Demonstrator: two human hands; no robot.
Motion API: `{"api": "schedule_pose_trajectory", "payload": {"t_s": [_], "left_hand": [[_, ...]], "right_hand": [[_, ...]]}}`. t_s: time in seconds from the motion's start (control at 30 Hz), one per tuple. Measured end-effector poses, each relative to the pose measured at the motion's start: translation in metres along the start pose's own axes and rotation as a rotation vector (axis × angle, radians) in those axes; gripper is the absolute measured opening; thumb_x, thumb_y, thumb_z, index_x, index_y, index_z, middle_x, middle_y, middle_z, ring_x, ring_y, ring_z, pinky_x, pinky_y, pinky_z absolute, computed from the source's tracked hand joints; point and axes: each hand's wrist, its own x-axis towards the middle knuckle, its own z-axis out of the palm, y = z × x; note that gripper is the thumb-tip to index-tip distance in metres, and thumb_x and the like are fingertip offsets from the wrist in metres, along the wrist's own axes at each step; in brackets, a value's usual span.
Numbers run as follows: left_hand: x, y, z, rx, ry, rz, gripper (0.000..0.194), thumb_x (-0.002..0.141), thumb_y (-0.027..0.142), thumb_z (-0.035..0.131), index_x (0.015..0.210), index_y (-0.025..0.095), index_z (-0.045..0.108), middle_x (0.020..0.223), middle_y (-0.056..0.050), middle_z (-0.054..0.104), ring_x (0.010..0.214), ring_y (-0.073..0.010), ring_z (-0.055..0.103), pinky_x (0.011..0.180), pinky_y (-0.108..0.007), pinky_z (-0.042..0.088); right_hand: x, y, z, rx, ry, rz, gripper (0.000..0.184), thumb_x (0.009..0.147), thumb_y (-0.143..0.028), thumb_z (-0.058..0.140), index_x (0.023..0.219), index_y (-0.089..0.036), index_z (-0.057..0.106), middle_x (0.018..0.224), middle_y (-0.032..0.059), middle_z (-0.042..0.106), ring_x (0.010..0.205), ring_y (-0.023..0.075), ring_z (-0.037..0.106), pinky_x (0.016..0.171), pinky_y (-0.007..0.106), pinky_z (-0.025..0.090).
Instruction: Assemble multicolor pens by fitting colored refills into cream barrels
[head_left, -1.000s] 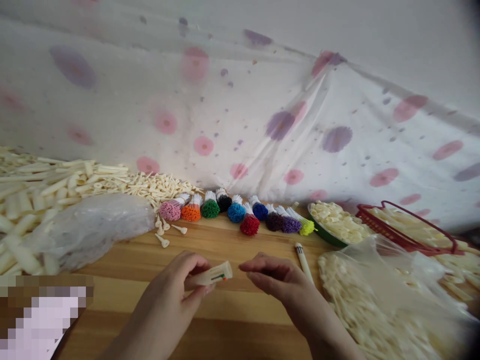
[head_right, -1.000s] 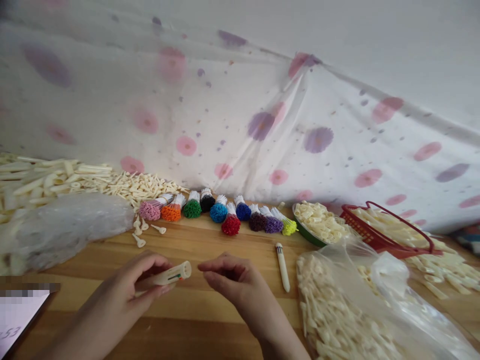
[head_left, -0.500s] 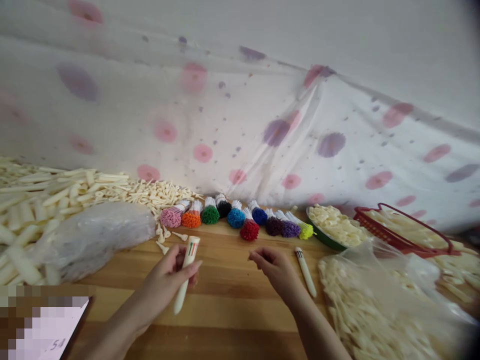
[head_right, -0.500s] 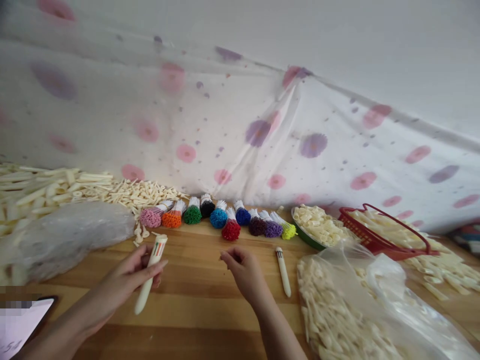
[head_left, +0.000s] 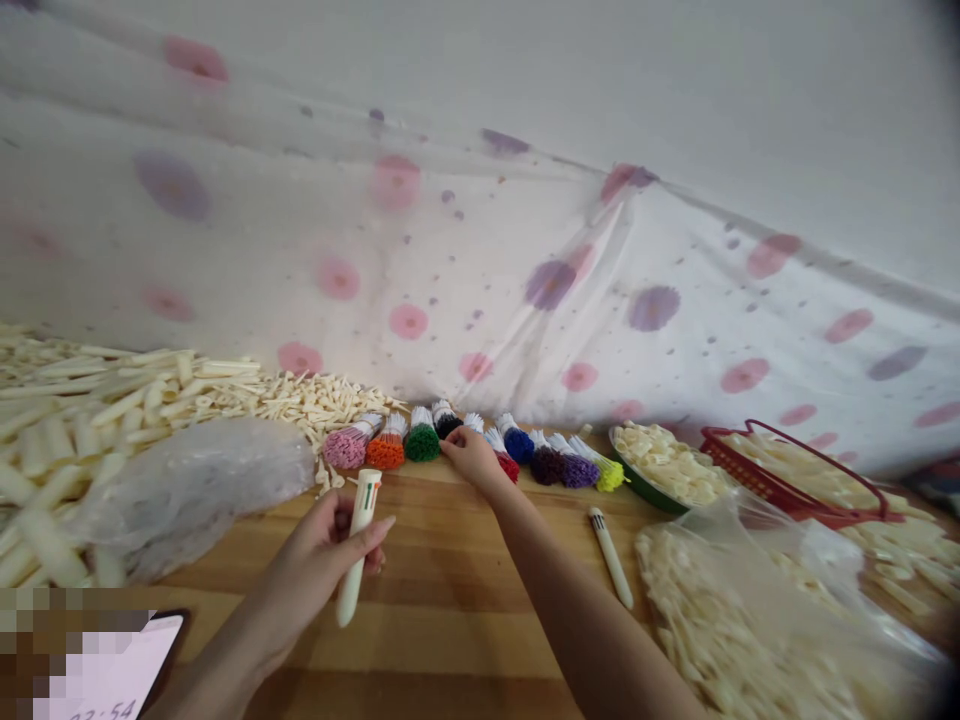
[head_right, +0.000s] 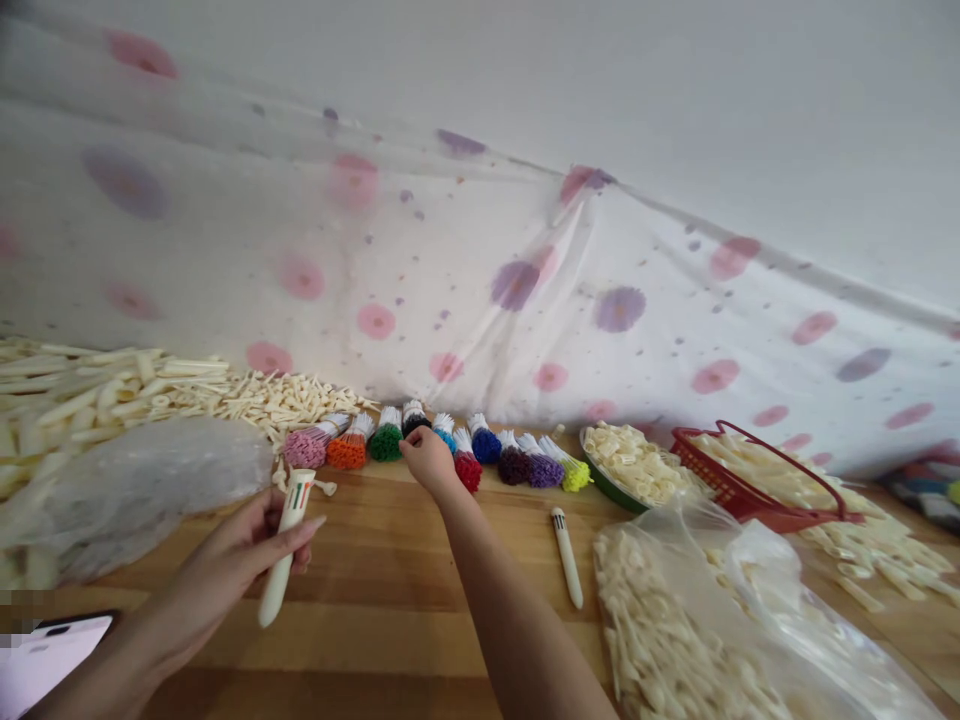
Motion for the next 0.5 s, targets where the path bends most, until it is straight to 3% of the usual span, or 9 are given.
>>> {"api": "schedule_pose_trajectory", "payload": {"t_s": [0.27, 0.5], "left_hand": [[0.003, 0.004, -0.004, -0.034, 0.039, 0.056, 0.033, 0.061, 0.044, 0.074, 0.068, 0.021, 0.051, 0.054, 0.007, 0.056, 0.054, -0.0144, 0.056, 0.055, -0.026, 0.044], [0.008, 0.000, -0.007, -0.012, 0.020, 0.095, 0.033, 0.059, 0.044, 0.073, 0.063, 0.022, 0.049, 0.050, 0.008, 0.056, 0.050, -0.0135, 0.054, 0.052, -0.025, 0.043]], "right_hand": [[0.054, 0.002, -0.029, -0.188, 0.073, 0.118, 0.026, 0.090, -0.030, 0.053, 0.113, -0.016, 0.055, 0.114, 0.0076, 0.058, 0.096, 0.0207, 0.059, 0.081, 0.041, 0.050], [0.076, -0.009, -0.020, -0.295, -0.020, 0.138, 0.028, 0.090, -0.030, 0.054, 0.114, -0.016, 0.054, 0.115, 0.0080, 0.057, 0.097, 0.0211, 0.059, 0.081, 0.041, 0.050]]}}
